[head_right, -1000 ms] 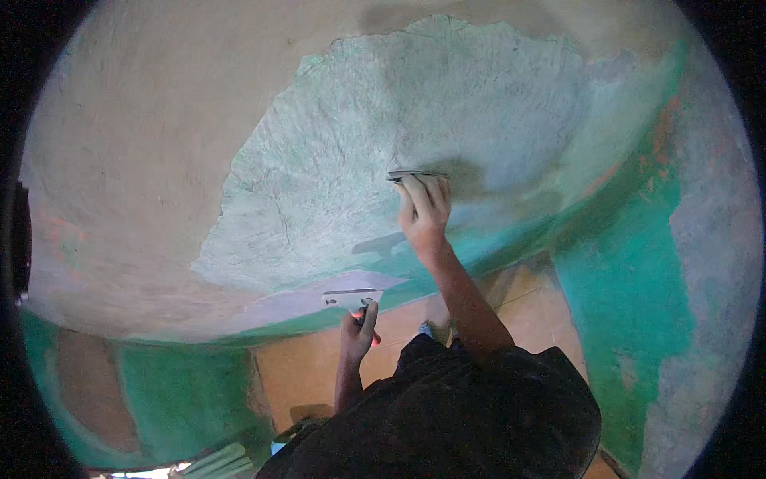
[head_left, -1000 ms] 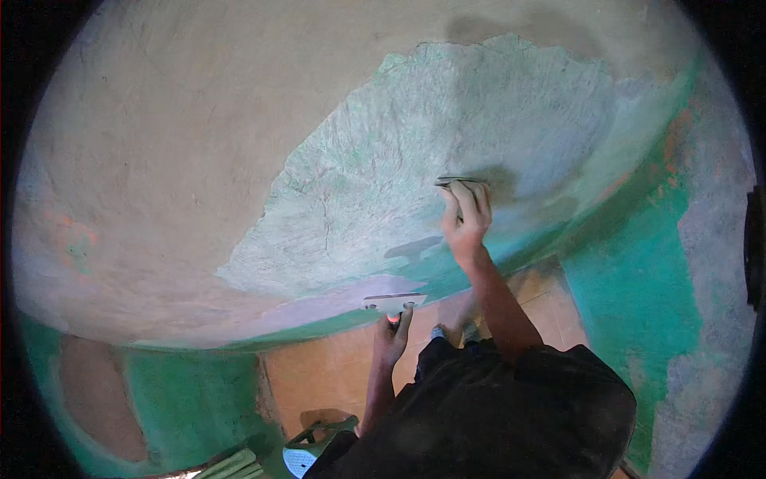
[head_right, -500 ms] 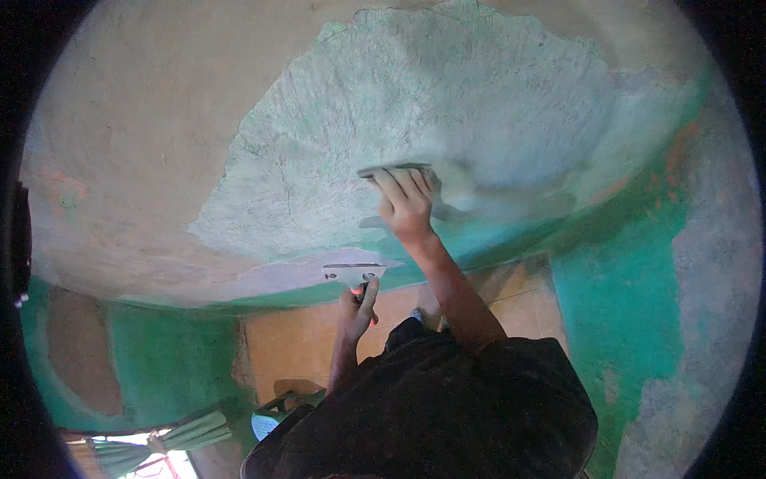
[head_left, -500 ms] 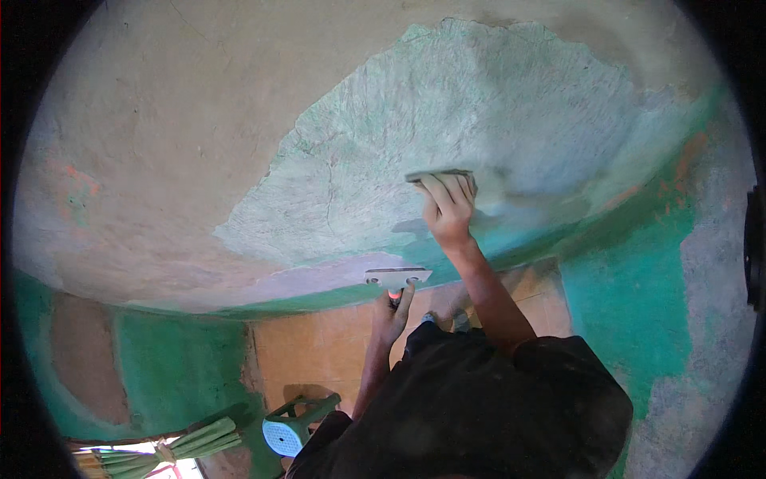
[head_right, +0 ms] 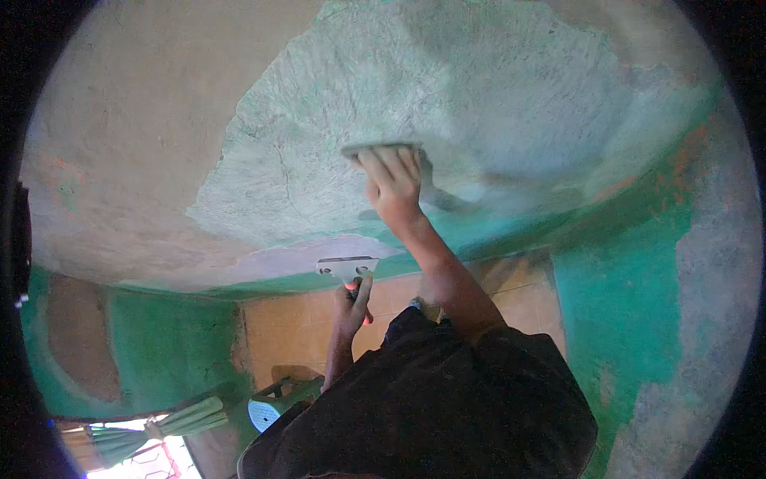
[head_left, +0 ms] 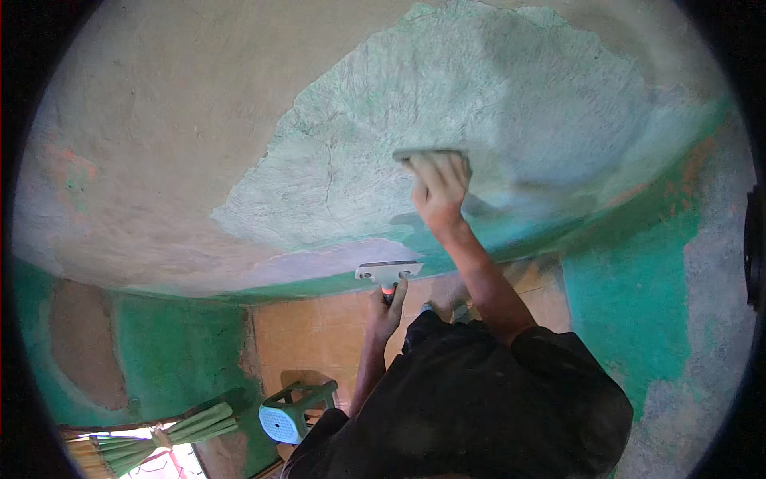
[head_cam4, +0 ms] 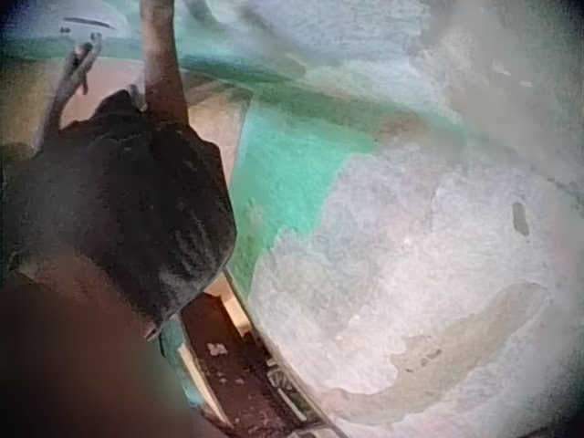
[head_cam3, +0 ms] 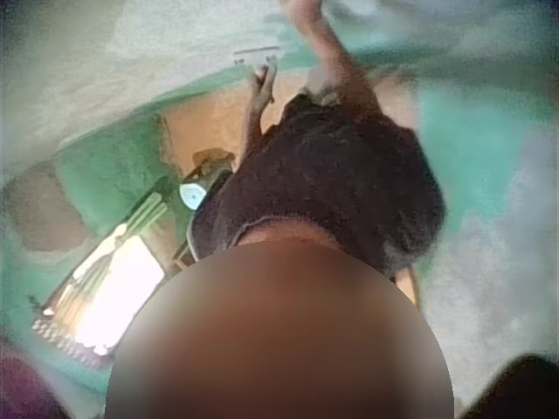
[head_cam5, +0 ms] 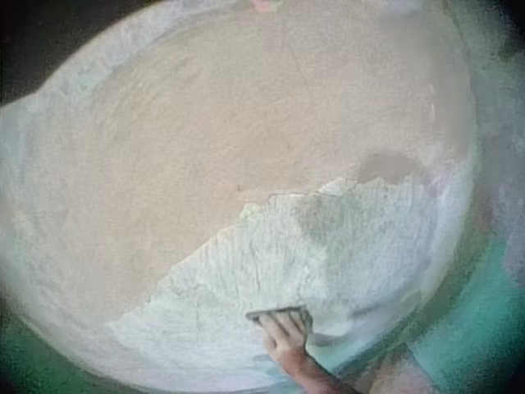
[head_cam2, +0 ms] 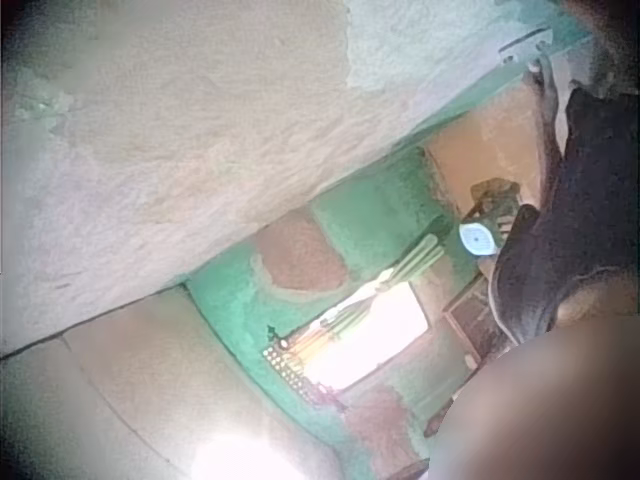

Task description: Applying and smoothing wall putty or plaster using scrapers on a damaged wall section.

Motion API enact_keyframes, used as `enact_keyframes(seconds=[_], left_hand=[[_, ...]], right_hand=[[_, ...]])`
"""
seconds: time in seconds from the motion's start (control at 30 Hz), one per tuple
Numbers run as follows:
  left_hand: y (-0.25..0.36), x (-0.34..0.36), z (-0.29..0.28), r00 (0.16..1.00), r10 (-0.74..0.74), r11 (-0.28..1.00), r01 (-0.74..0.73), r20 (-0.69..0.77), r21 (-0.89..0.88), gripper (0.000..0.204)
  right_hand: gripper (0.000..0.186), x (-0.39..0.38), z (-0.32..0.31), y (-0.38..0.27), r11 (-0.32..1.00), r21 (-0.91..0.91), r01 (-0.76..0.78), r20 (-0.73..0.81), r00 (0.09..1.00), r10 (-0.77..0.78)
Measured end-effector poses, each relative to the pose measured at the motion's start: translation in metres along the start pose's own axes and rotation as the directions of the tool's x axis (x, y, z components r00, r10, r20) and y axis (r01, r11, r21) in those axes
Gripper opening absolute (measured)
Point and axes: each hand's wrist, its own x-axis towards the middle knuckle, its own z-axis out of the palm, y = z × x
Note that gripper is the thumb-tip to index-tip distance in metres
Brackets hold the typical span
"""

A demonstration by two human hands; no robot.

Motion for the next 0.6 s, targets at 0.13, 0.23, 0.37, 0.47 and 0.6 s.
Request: enact_keyframes(seconds=[0.13,0.23,0.37,0.47,0.6], left_hand=[[0.003,0.003,0.000,0.997,0.072,0.997,-0.072,-0.014,0.006,0.036],[0.000,0.003,-0.002,0.996,0.093,0.996,-0.093,-0.014,0.009,0.035],[-0.004,0.004,-0.004,0.996,0.090,0.996,-0.091,-0.010,-0.017,0.032],[0.004,0.004,0.000,0.998,0.069,0.997,-0.069,-0.004,-0.026,0.032],[0.008,0.008,0.003,0.996,0.070,0.998,-0.070,0.056,-0.007,0.033]], right_hand=[[0.024,-0.071,-0.003,0.030,0.995,-0.100,-0.028,0.028,0.999,0.031],[0.025,-0.083,-0.023,0.067,0.984,-0.169,-0.056,-0.051,0.998,0.048],[0.014,-0.006,-0.024,0.042,0.961,-0.168,-0.220,-0.264,0.949,0.171],[0.010,0.009,-0.009,0.029,0.985,-0.080,-0.152,-0.274,0.953,0.125],[0.010,-0.056,0.004,0.025,0.996,-0.094,-0.009,-0.064,0.998,0.003]])
